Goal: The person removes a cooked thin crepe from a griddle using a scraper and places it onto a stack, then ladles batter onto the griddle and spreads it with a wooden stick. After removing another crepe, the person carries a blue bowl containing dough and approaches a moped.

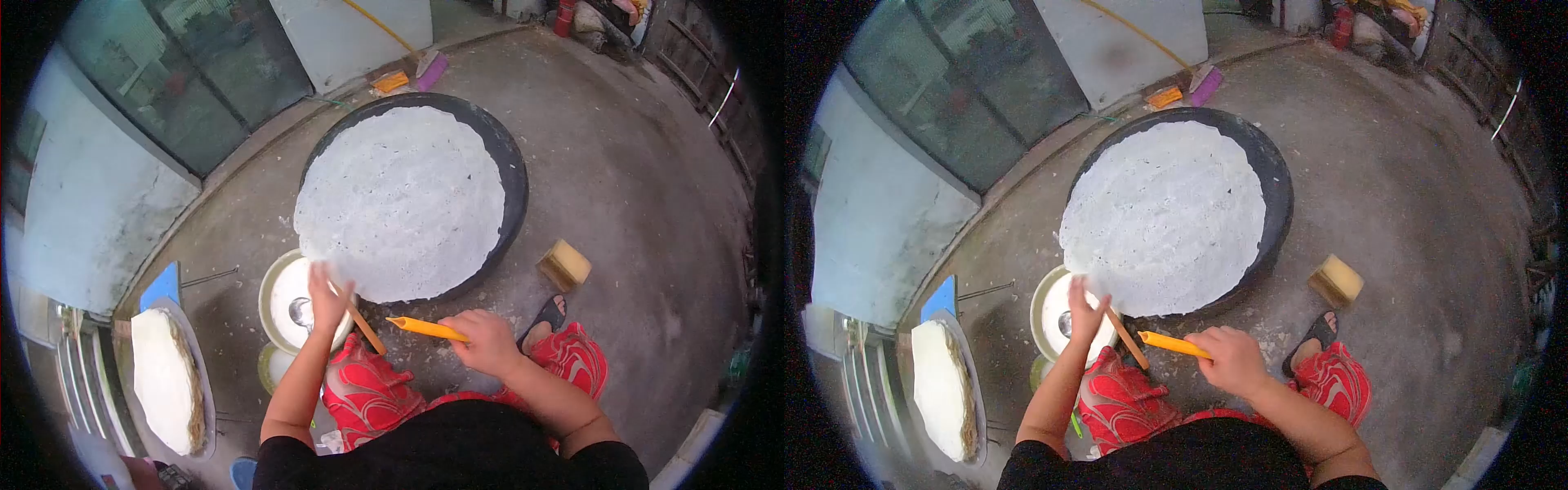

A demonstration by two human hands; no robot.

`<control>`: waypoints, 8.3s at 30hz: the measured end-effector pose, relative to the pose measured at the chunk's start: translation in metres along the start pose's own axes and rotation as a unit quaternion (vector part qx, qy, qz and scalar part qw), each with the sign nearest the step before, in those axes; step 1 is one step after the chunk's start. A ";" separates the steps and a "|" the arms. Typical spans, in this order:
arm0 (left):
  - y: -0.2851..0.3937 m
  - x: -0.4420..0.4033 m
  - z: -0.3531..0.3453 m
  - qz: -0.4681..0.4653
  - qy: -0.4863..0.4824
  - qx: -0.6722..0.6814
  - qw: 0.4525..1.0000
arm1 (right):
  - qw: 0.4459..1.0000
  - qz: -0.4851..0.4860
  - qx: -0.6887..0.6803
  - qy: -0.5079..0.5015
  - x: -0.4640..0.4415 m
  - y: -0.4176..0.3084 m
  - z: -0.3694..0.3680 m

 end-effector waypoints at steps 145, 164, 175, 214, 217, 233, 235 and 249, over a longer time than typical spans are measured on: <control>0.109 -0.018 -0.046 -0.146 -0.283 -0.187 0.929 | 0.889 -0.135 -0.426 0.102 0.064 0.116 -0.025; 0.167 0.000 -0.063 -0.290 -0.241 -0.211 0.902 | 0.948 -0.234 -0.213 0.048 0.078 0.149 -0.032; 0.186 0.008 -0.074 -0.381 -0.152 -0.278 0.868 | 0.944 -0.285 -0.161 0.033 0.081 0.161 -0.025; -0.163 0.350 0.552 -0.028 0.446 0.048 0.893 | 0.918 0.371 -0.136 -0.018 -0.224 -0.385 -0.117; -0.237 0.438 0.504 0.070 0.465 0.083 0.879 | 0.914 0.382 -0.116 -0.069 -0.209 -0.401 -0.169; -0.406 0.530 0.403 0.433 0.228 -0.141 0.861 | 0.980 0.012 -0.188 -0.062 -0.248 -0.094 -0.135; -0.397 0.515 0.392 0.499 0.093 -0.158 0.847 | 0.972 -0.081 -0.214 -0.054 -0.232 -0.081 -0.130; -0.123 0.249 0.225 0.078 0.181 0.680 0.706 | 0.620 -0.036 -0.693 -0.366 -0.201 -0.282 -0.292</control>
Point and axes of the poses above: each hand's wrist, its own x-axis away from the middle knuckle, its own z-axis out of the back of the hand, y = z × x, the point moved 10 cm from there along -x, towards the middle knuckle, and after that the axes turned 13 degrees about -y, right-handed, at the moved point
